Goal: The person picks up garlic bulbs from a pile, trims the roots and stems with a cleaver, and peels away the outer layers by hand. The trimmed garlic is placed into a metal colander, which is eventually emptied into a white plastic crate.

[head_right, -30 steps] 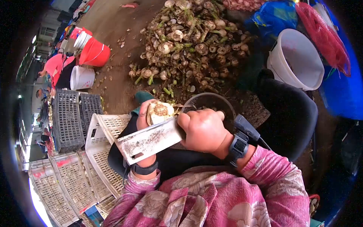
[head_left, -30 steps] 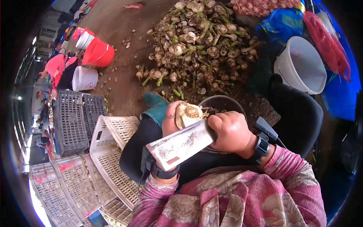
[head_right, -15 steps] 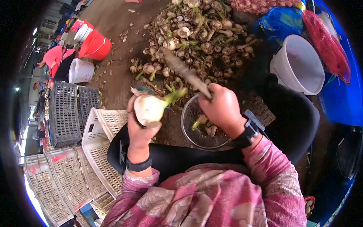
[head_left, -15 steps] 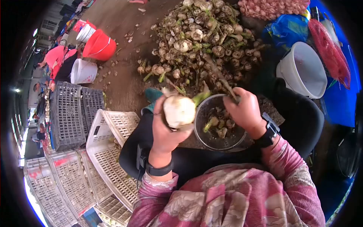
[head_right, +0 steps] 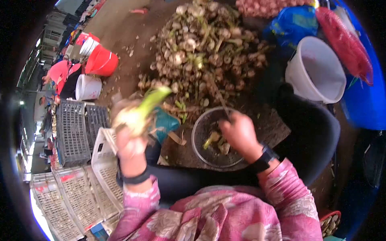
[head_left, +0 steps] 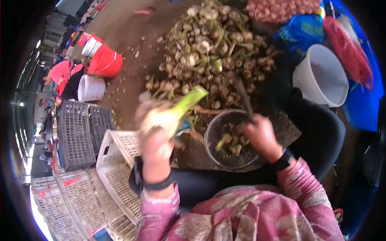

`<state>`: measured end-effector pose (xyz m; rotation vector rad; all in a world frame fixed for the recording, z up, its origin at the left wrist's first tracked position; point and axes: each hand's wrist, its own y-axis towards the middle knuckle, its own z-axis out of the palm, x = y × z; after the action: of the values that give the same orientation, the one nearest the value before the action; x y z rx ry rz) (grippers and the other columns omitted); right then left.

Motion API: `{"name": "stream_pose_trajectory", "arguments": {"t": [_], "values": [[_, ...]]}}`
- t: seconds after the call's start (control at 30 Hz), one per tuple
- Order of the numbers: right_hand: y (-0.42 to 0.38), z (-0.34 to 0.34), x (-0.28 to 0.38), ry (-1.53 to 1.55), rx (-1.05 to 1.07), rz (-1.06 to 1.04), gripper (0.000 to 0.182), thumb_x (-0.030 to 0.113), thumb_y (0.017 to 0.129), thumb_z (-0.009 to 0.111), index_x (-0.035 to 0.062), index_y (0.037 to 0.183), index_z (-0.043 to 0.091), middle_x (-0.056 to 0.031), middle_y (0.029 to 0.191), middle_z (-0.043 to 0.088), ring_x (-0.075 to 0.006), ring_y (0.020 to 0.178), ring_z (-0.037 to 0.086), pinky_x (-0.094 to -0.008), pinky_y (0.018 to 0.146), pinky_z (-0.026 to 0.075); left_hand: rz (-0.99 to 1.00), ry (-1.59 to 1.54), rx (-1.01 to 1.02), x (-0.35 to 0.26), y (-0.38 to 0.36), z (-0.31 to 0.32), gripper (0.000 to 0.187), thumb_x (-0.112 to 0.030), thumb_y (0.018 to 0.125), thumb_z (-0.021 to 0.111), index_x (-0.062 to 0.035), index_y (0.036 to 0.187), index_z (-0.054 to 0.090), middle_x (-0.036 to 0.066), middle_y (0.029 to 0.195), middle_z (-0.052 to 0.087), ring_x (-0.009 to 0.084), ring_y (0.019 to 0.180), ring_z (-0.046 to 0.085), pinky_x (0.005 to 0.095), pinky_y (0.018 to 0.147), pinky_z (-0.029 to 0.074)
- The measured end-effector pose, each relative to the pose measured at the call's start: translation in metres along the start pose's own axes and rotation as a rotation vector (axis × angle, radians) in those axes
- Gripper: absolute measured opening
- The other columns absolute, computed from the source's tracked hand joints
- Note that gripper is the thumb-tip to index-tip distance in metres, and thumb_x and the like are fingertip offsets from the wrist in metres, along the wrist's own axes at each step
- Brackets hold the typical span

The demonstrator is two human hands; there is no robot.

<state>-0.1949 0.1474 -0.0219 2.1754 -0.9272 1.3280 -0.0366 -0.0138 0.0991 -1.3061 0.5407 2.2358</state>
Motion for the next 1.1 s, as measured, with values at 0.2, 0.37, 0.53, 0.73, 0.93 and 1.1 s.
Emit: {"name": "stream_pose_trajectory", "arguments": {"t": [0.2, 0.37, 0.53, 0.73, 0.93, 1.1], "values": [[0.037, -0.053, 0.079, 0.369, 0.034, 0.215, 0.018, 0.015, 0.077, 0.058, -0.0013, 0.069, 0.054, -0.0005, 0.052, 0.048, -0.0075, 0.047, 0.043, -0.0275, 0.044, 0.036, -0.427, 0.975, 0.237, 0.128, 0.018, -0.044, 0.049, -0.019, 0.064, 0.072, -0.0032, 0.106, 0.051, 0.011, 0.098, 0.055, 0.0182, 0.093, 0.053, 0.0324, 0.081, 0.042], [0.009, -0.049, 0.076, 0.633, 0.164, 0.375, 0.012, 0.01, 0.078, 0.057, 0.0028, 0.069, 0.052, 0.0042, 0.058, 0.047, -0.0034, 0.054, 0.042, -0.0214, 0.047, 0.034, -0.273, 1.259, -0.266, 0.148, 0.1, -0.137, 0.036, -0.031, 0.068, 0.066, -0.0058, 0.092, 0.059, 0.011, 0.075, 0.063, 0.0237, 0.072, 0.06, 0.0322, 0.069, 0.046], [0.024, -0.037, 0.059, 0.623, 0.233, 0.469, 0.01, 0.009, 0.078, 0.056, 0.0028, 0.071, 0.053, 0.0056, 0.06, 0.047, -0.0025, 0.055, 0.041, -0.0205, 0.048, 0.033, -0.558, 1.597, -0.108, 0.17, 0.129, -0.164, 0.048, -0.032, 0.068, 0.063, -0.007, 0.108, 0.054, 0.018, 0.094, 0.062, 0.0304, 0.091, 0.058, 0.037, 0.079, 0.044], [0.053, -0.023, 0.044, 0.658, 0.201, 0.807, 0.01, 0.01, 0.079, 0.054, 0.001, 0.082, 0.056, 0.0025, 0.064, 0.051, -0.0046, 0.057, 0.044, -0.0205, 0.05, 0.036, -0.745, 1.836, 0.093, 0.22, 0.172, -0.175, 0.071, -0.03, 0.068, 0.063, -0.005, 0.128, 0.034, 0.02, 0.106, 0.056, 0.0325, 0.096, 0.055, 0.0415, 0.08, 0.045], [0.064, -0.008, 0.022, 0.592, 0.27, 0.983, 0.014, 0.014, 0.079, 0.055, 0.0015, 0.086, 0.057, 0.0012, 0.066, 0.053, -0.0055, 0.057, 0.047, -0.0217, 0.05, 0.038, -0.767, 1.878, 0.077, 0.239, 0.188, -0.184, 0.061, -0.028, 0.067, 0.063, -0.0087, 0.121, 0.044, 0.016, 0.103, 0.059, 0.0331, 0.093, 0.056, 0.0409, 0.077, 0.046], [0.062, -0.004, 0.029, 0.649, 0.233, 0.952, 0.014, 0.013, 0.079, 0.056, 0.0011, 0.085, 0.057, 0.0003, 0.069, 0.055, -0.0062, 0.058, 0.048, -0.0213, 0.051, 0.039, -0.545, 0.812, -0.366, 0.198, 0.16, -0.169, 0.061, -0.034, 0.065, 0.07, 0.0033, 0.11, 0.051, 0.009, 0.103, 0.058, 0.0206, 0.093, 0.055, 0.0328, 0.081, 0.042]]}}
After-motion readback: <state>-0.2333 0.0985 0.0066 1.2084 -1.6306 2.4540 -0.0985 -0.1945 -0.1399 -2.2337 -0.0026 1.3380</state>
